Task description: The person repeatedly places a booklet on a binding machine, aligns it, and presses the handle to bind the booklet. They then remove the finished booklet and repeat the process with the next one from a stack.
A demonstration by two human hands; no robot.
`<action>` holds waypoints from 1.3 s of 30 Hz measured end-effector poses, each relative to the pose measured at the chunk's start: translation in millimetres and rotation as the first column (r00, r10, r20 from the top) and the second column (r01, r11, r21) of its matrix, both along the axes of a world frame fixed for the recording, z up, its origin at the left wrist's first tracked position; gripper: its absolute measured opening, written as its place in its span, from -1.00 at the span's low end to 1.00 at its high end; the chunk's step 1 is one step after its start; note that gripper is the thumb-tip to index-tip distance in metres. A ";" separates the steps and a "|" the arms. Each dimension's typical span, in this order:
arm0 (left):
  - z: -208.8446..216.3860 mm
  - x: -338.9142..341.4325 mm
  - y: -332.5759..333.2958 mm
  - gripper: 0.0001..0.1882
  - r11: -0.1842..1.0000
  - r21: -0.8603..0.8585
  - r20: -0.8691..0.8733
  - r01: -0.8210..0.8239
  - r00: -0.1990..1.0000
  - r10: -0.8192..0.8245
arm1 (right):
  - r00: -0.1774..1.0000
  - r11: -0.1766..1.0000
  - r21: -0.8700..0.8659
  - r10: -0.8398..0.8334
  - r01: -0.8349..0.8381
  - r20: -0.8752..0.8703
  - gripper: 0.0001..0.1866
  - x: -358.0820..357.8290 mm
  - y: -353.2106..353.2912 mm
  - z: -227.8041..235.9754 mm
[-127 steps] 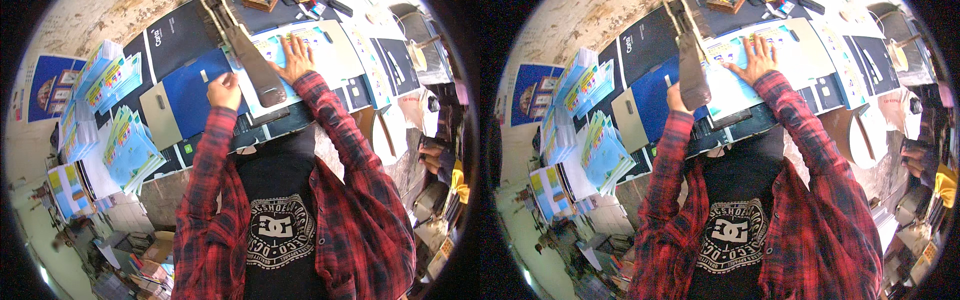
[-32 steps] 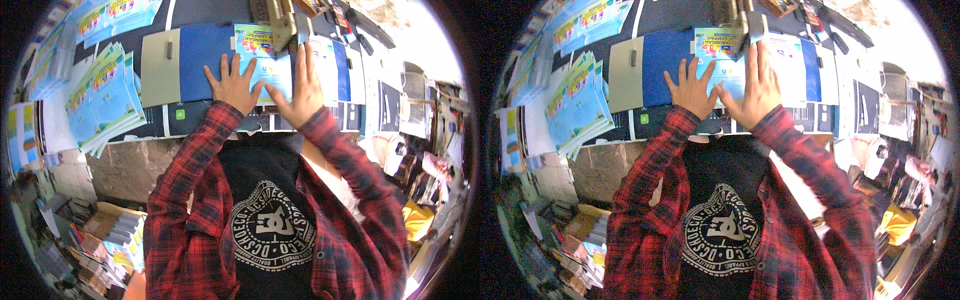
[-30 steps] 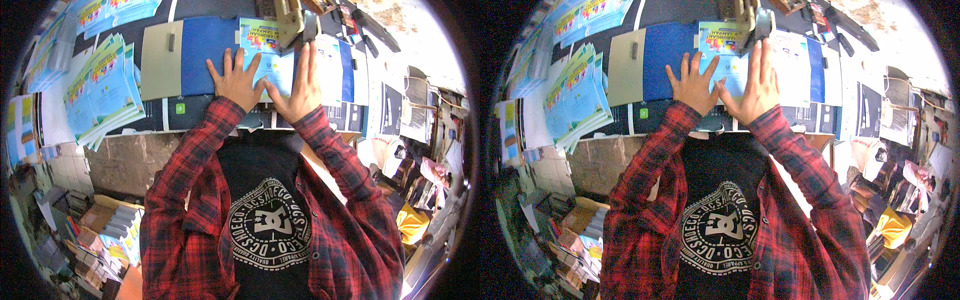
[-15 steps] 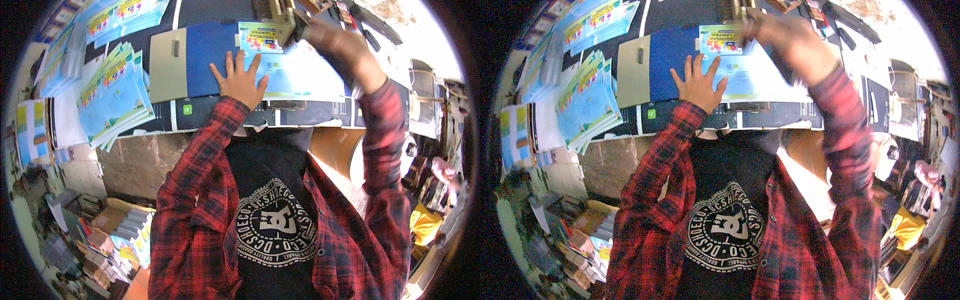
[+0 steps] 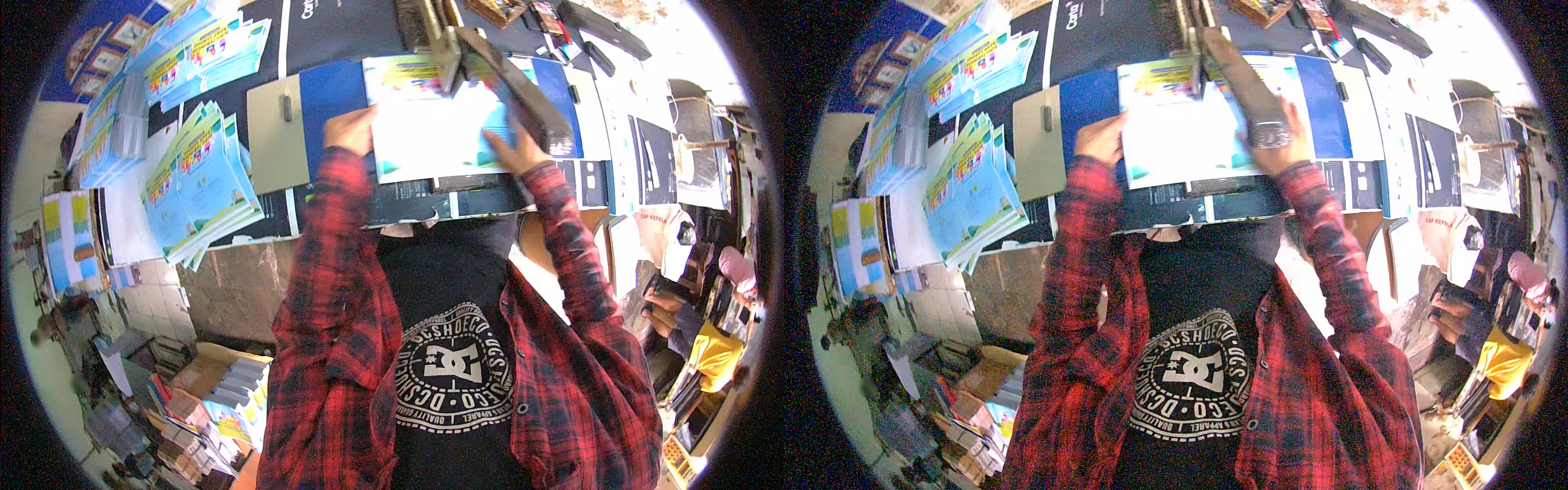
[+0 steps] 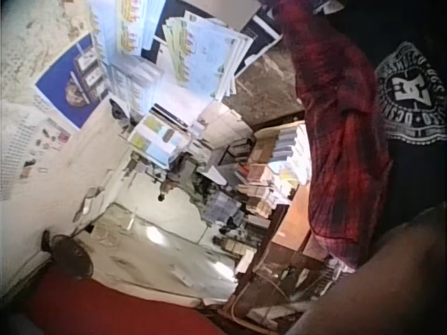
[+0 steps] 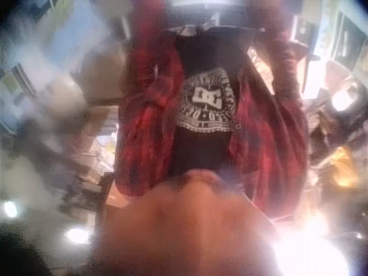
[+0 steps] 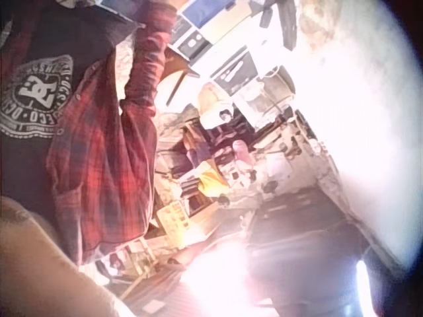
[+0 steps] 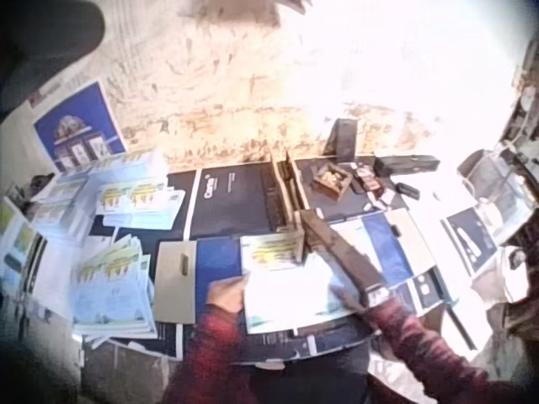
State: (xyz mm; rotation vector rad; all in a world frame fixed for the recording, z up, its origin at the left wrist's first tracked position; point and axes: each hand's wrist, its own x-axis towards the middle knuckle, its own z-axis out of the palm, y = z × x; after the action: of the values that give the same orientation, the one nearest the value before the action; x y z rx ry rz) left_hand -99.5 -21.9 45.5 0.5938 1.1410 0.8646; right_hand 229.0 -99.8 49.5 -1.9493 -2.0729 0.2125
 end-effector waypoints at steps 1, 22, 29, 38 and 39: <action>5.1 -16.6 2.1 -0.56 0.999 -0.047 0.051 -0.019 0.998 0.021 | 0.997 1.000 0.006 0.018 -0.018 -0.075 -0.10 -20.9 -0.9 5.6; 42.9 -41.9 0.4 -0.47 0.789 0.490 -0.846 0.369 0.420 0.329 | 1.000 0.987 0.161 -0.005 0.010 -0.028 0.00 -53.1 10.1 -12.2; 12.4 41.5 -57.7 -0.21 0.367 0.375 -0.905 0.851 0.251 0.343 | 0.988 0.996 0.009 0.084 -0.084 -0.127 -0.20 -65.6 4.7 26.7; 9.9 56.0 -54.4 -0.21 0.334 0.409 -0.884 0.849 0.278 0.376 | 0.926 0.945 0.262 0.264 -0.193 -0.269 -0.41 -54.2 51.1 237.5; 4.0 42.6 -58.0 -0.21 0.393 0.378 -0.891 0.838 0.214 0.401 | 0.915 0.901 0.188 0.403 -0.390 -0.034 -0.40 -73.5 59.8 233.6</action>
State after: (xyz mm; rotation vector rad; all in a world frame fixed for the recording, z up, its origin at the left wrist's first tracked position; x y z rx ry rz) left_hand -56.9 -79.9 49.5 2.6200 1.4532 0.6103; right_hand 155.6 -40.0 283.0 -1.3818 -2.3329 0.1705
